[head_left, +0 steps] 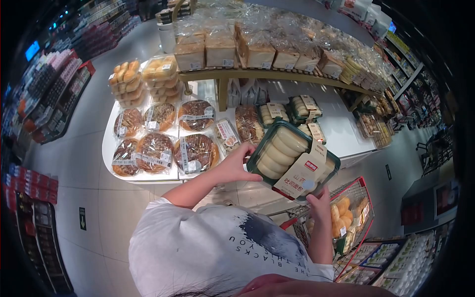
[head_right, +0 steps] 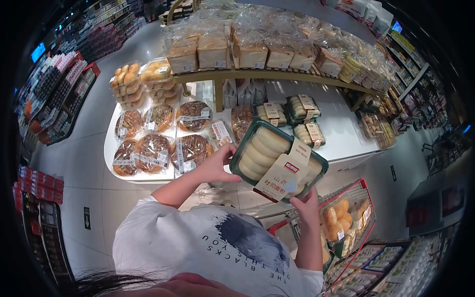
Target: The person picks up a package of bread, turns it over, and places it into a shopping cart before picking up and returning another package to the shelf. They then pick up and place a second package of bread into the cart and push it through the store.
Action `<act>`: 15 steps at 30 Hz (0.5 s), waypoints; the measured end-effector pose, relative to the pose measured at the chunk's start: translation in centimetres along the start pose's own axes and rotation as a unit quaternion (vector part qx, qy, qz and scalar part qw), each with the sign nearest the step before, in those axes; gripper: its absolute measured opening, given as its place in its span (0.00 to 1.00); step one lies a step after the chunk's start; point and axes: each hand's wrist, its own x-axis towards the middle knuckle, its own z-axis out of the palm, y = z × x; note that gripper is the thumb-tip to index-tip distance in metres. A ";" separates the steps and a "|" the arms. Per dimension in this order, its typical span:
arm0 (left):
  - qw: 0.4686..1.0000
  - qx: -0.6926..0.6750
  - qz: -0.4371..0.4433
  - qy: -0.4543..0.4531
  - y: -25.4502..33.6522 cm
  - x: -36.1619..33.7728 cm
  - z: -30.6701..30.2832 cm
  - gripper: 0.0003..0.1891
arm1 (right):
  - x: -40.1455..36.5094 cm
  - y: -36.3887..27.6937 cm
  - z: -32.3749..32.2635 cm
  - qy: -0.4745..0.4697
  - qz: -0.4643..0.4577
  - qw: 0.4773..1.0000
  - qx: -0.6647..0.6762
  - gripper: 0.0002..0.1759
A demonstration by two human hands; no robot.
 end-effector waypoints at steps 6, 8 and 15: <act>0.999 -0.030 0.029 -0.009 1.1 0.6 -0.1 0.54 | 0.7 -0.7 -0.5 -0.006 -0.030 0.999 -0.024 0.49; 0.999 -0.037 0.039 -0.010 1.0 0.8 -0.1 0.60 | 1.1 -0.1 -1.5 -0.004 -0.029 0.998 -0.047 0.49; 0.998 -0.015 0.068 0.000 0.4 0.6 -0.1 0.62 | 0.8 -0.4 -1.6 0.008 -0.062 0.989 -0.137 0.52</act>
